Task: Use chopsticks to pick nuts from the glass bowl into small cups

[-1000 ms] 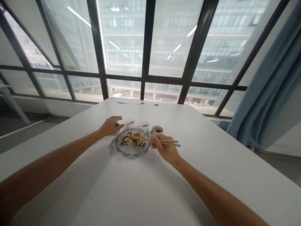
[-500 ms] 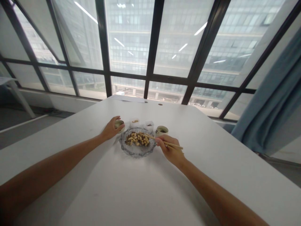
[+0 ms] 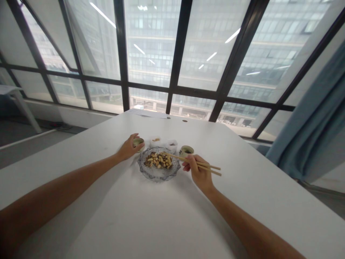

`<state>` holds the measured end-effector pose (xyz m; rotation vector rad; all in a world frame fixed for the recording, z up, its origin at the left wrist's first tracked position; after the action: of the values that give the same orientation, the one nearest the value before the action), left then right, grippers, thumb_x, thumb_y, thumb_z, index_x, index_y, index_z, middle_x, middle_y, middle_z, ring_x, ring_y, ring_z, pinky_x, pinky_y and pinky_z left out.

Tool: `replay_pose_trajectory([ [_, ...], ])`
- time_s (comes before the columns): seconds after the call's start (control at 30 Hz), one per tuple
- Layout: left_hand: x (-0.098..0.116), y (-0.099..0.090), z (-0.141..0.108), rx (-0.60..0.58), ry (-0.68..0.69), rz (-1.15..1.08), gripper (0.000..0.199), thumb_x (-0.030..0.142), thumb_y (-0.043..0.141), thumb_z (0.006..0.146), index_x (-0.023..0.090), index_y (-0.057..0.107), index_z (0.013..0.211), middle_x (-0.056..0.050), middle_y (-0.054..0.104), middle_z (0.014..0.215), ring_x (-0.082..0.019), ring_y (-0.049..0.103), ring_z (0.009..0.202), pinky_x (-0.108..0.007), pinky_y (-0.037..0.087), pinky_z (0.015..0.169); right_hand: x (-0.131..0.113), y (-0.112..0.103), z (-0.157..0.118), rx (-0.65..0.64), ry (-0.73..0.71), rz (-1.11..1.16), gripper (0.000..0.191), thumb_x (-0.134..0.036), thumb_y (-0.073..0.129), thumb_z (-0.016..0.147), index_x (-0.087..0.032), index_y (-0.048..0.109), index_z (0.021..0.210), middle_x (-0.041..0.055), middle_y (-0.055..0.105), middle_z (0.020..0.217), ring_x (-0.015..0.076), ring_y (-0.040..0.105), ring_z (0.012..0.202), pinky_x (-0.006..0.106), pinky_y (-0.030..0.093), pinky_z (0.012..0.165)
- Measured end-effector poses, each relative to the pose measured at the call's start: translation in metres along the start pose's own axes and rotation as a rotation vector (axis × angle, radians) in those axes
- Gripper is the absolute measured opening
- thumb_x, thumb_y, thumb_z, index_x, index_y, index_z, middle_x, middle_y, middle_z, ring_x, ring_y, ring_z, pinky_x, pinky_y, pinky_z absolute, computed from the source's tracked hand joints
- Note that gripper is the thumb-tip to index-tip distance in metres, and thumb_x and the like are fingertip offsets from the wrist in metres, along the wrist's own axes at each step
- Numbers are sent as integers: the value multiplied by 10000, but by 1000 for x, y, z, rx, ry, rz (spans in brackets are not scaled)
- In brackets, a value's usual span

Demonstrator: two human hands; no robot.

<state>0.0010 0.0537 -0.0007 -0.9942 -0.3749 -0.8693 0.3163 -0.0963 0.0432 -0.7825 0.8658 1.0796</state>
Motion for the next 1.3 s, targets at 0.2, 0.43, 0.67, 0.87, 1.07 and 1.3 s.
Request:
replay_pose_trajectory([
  [0.2, -2, -2, 0, -108, -127, 37, 894, 651, 714, 716, 138, 433, 1391, -164, 680, 1185, -313, 679, 1074, -414, 537, 919, 24, 7, -6, 73, 380, 419, 473, -608, 820, 637, -175, 637, 685, 29, 653, 517, 130, 556, 410, 245, 438, 387],
  [0.43, -1, -3, -1, -105, -100, 42, 803, 620, 744, 687, 176, 500, 1310, -105, 695, 1089, -282, 700, 977, -393, 553, 867, 36, 6, -13, 61, 491, 500, 327, -470, 769, 734, -173, 638, 693, 30, 648, 519, 130, 537, 395, 251, 430, 376],
  [0.67, 2, -4, -3, -86, -52, 46, 792, 594, 753, 686, 180, 488, 1307, -111, 682, 1105, -294, 683, 1028, -412, 543, 903, 34, 6, -12, 69, 495, 459, 375, -511, 812, 670, -187, 624, 689, 26, 652, 507, 134, 540, 383, 243, 419, 360],
  [0.87, 3, -3, -3, -73, 20, 56, 780, 566, 755, 692, 163, 483, 1302, -130, 673, 1148, -301, 666, 1053, -432, 529, 937, 35, 7, -12, 58, 435, 415, 475, -623, 800, 660, -191, 607, 703, 40, 671, 534, 155, 565, 395, 269, 439, 369],
  [1.07, 7, -2, -5, -87, 176, 75, 716, 416, 758, 696, 162, 481, 1305, -152, 603, 1311, -308, 585, 1221, -451, 464, 1058, 33, 8, -13, 55, 459, 446, 506, -632, 833, 611, -181, 619, 694, 37, 668, 533, 145, 562, 408, 259, 433, 384],
  [1.3, 11, -2, -6, -112, 201, 128, 747, 312, 776, 647, 196, 487, 1326, -129, 578, 1362, -314, 547, 1271, -463, 420, 1117, 34, 7, -14, 13, 459, 411, 501, -647, 792, 664, -179, 616, 698, 49, 673, 543, 154, 571, 417, 263, 431, 388],
])
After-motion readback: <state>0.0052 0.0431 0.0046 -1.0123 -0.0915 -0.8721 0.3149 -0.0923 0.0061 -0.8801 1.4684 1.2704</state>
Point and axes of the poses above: each hand's wrist, its own z-axis towards the middle knuckle, its own y-axis out of the palm, x = y × z, the point moved 2 cm from there along z, towards the middle knuckle
